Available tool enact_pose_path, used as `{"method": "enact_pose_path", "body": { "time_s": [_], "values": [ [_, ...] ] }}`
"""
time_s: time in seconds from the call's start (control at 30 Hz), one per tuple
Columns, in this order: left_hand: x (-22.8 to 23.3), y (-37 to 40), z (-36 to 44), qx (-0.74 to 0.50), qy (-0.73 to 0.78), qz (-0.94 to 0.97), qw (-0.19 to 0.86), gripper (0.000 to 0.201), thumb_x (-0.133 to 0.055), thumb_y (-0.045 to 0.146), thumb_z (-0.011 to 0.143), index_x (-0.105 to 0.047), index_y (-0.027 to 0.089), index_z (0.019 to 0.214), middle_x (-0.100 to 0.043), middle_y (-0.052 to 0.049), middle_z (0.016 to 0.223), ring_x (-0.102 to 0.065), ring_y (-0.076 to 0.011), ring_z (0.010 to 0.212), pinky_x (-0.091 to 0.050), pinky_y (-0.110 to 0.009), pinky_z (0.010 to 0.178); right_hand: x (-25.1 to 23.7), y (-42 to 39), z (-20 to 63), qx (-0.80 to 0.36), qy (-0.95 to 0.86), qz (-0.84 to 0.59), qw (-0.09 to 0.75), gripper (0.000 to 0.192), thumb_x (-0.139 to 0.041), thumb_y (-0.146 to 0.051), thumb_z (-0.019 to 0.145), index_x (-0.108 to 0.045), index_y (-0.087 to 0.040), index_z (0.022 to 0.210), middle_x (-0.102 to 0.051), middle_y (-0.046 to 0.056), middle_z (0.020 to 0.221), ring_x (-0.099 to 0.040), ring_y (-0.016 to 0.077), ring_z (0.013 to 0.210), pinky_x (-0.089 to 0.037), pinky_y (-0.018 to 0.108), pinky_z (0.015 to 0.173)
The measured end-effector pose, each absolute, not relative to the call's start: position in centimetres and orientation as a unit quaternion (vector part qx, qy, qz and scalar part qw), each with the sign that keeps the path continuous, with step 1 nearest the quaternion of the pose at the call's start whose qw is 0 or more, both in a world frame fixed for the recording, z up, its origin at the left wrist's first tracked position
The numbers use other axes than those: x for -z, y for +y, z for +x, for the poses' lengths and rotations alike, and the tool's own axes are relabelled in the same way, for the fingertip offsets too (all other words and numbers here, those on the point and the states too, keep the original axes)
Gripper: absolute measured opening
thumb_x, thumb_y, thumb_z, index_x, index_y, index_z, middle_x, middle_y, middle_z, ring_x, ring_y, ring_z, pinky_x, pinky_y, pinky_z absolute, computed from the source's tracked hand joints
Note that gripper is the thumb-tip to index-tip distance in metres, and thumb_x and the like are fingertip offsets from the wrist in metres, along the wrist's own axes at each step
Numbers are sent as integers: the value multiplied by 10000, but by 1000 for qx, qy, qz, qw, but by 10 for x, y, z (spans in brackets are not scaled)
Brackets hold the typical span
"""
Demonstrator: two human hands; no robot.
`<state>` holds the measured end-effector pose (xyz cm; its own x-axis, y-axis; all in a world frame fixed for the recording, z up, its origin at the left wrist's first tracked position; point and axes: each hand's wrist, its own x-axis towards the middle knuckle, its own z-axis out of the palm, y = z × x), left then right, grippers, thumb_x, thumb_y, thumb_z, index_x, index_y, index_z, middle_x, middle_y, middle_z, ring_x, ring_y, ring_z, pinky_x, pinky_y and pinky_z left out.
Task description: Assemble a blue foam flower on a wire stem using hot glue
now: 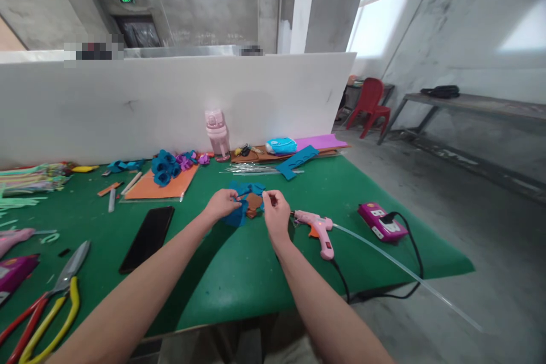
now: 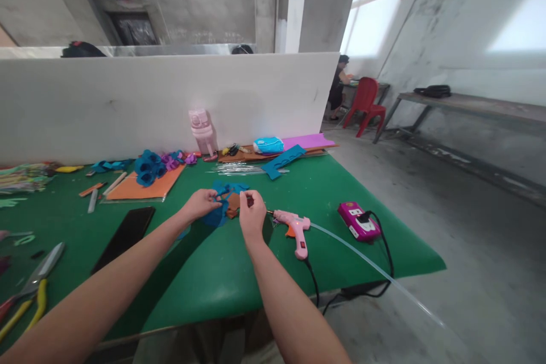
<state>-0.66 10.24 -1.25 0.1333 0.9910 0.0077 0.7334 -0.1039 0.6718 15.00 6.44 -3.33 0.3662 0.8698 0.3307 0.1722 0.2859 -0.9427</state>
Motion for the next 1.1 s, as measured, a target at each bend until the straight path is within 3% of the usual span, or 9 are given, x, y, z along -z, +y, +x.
{"method": "enact_pose_path", "body": {
  "time_s": [0.2, 0.33, 0.43, 0.6, 0.87, 1.0, 1.1],
  "values": [
    [-15, 69, -2, -405, 573, 500, 507, 305, -666, 396, 579, -512, 176, 725, -272, 119, 393, -182, -30, 319, -111, -191, 358, 33, 65, 142, -448, -476, -433, 620, 375, -381, -491, 807, -570, -180, 897, -611, 43, 845, -556, 140, 704, -453, 244, 594],
    [-18, 57, 5, -445, 534, 463, 550, 331, -700, 387, 555, -509, 172, 719, -272, 122, 387, -184, -21, 313, -99, -183, 347, 31, 63, 137, -528, -483, -385, 583, 358, -457, -487, 763, -562, -188, 931, -611, 29, 809, -566, 131, 653, -470, 241, 554],
    [-13, 55, 7, -466, 549, 485, 496, 318, -690, 403, 565, -547, 161, 714, -367, 100, 413, -220, -19, 324, -133, -182, 346, 33, 62, 138, -509, -504, -388, 580, 261, -586, -416, 677, -555, -182, 786, -571, -7, 675, -538, 121, 588, -475, 237, 528],
    [-1, 58, 0, -447, 555, 563, 419, 317, -669, 425, 581, -603, 143, 710, -520, 44, 499, -364, -47, 392, -252, -185, 386, 40, 64, 140, -471, -562, -393, 556, 203, -545, -379, 714, -562, -179, 737, -521, -30, 599, -493, 97, 517, -466, 225, 505],
    [8, 62, -12, -517, 544, 542, 378, 287, -661, 398, 594, -566, 133, 655, -519, 39, 535, -421, -54, 460, -313, -176, 446, 42, 56, 143, -456, -583, -478, 473, 177, -554, -336, 702, -578, -161, 724, -589, -9, 588, -562, 123, 493, -446, 237, 514],
    [1, 56, -19, -483, 527, 517, 472, 309, -669, 398, 589, -520, 145, 685, -423, 78, 468, -284, -20, 352, -194, -170, 352, 23, 7, 164, -347, -657, -500, 444, 232, -501, -368, 767, -595, -175, 678, -569, -6, 562, -554, 136, 547, -440, 257, 581],
    [-3, 50, -23, -379, 485, 546, 568, 322, -691, 375, 577, -493, 151, 695, -391, 91, 465, -241, -8, 332, -141, -167, 327, 6, -37, 198, -235, -746, -460, 421, 164, -504, -300, 782, -639, -207, 785, -617, 42, 854, -556, 174, 842, -411, 300, 782]
  ]
}}
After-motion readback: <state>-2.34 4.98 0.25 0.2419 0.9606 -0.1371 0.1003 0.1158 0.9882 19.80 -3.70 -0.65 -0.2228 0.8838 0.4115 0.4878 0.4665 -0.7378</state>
